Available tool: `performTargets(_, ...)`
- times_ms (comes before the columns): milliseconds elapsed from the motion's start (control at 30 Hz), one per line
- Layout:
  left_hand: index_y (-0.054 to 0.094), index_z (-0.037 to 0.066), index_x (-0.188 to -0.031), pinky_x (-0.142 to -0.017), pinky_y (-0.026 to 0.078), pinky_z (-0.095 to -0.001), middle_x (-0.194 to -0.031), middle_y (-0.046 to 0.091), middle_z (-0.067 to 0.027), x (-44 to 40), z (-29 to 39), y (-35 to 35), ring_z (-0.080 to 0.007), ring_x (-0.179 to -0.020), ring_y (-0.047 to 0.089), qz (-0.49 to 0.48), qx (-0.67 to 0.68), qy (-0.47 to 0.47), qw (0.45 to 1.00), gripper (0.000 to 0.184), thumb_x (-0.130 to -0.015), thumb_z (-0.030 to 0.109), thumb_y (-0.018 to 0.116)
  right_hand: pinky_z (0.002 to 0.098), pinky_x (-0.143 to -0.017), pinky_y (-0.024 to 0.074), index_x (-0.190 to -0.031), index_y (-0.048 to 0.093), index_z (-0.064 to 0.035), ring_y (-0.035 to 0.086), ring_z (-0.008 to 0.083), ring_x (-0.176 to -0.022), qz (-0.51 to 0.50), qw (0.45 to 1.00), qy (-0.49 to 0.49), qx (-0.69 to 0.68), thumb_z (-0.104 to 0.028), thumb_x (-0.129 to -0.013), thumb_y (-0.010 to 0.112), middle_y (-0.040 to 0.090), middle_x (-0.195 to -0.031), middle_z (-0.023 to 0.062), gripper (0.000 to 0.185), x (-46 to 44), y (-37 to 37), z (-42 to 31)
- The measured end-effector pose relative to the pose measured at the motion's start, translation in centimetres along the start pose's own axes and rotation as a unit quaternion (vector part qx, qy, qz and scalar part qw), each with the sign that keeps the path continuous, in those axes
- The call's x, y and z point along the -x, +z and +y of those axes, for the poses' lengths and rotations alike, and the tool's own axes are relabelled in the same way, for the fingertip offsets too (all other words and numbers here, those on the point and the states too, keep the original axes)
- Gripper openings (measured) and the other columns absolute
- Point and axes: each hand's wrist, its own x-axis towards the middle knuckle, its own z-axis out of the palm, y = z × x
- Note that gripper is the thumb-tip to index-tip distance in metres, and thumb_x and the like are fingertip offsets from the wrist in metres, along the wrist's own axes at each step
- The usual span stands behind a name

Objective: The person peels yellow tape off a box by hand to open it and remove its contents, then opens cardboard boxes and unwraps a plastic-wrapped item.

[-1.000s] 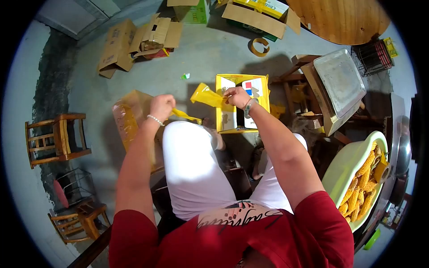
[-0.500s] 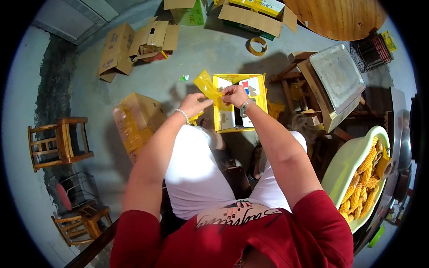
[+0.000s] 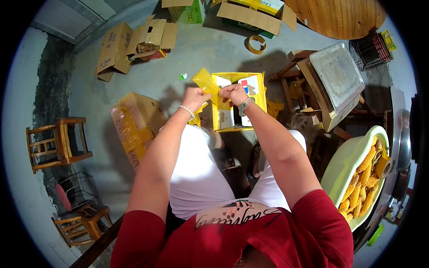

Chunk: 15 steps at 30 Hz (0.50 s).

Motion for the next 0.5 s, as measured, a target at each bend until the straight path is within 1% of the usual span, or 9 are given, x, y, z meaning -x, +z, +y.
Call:
performTargets(100,0.067,-0.001,-0.078,-0.055,0.043,-0.0243,-0.066,0.062,-0.0002,0.9,1.6,-0.8,-0.0054,-0.059,0.052,-0.005,-0.102,-0.003,0.995,0.015,-0.075,0.014,0.068,0.0254,-0.042,0.0425,-0.082,0.068,-0.0019,0.059,0.0131,-0.052,0.008,0.999,0.030,-0.034,-0.015,-0.077,0.066,0.064,-0.069,0.0045,0.014,0.2,-0.1,-0.3)
performTargets(200,0.066,-0.001,-0.075,-0.053,0.043,-0.0251,-0.062,0.060,-0.0014,1.5,2.3,-0.8,-0.0065,-0.056,0.052,-0.002,-0.134,-0.009,0.991,0.018,-0.074,0.016,0.070,0.0258,-0.041,0.0427,-0.083,0.068,-0.0015,0.059,0.0140,-0.051,0.036,0.999,0.001,0.005,-0.014,-0.077,0.066,0.063,-0.067,0.0048,0.014,-0.5,-0.2,0.0)
performTargets(300,0.067,0.002,-0.076,-0.053,0.045,-0.0306,-0.060,0.062,-0.0093,1.4,1.8,0.0,-0.0160,-0.051,0.058,0.043,-0.114,0.001,0.993,0.022,-0.073,0.024,0.068,0.0264,-0.041,0.0430,-0.091,0.066,-0.0015,0.060,0.0145,-0.052,0.023,0.996,0.016,-0.087,-0.010,-0.076,0.063,0.064,-0.073,0.0055,0.017,-0.9,0.1,-0.1)
performTargets(400,0.066,0.003,-0.074,-0.055,0.046,-0.0333,-0.064,0.063,-0.0113,2.5,2.4,0.5,-0.0226,-0.055,0.060,0.081,-0.094,0.061,0.990,0.021,-0.072,0.024,0.067,0.0249,-0.045,0.0467,-0.099,0.062,-0.0011,0.061,0.0148,-0.056,-0.020,0.996,-0.039,-0.078,-0.008,-0.079,0.062,0.064,-0.085,0.0058,0.021,0.7,-0.7,-2.1)
performTargets(500,0.064,0.004,-0.071,-0.058,0.047,-0.0361,-0.067,0.061,-0.0119,4.1,4.3,0.7,-0.0283,-0.064,0.060,0.120,-0.193,0.146,0.963,0.018,-0.071,0.021,0.066,0.0243,-0.044,0.0463,-0.105,0.060,-0.0004,0.060,0.0144,-0.056,-0.039,0.997,-0.031,-0.067,-0.010,-0.080,0.061,0.063,-0.093,0.0062,0.027,1.1,-2.3,-4.0)
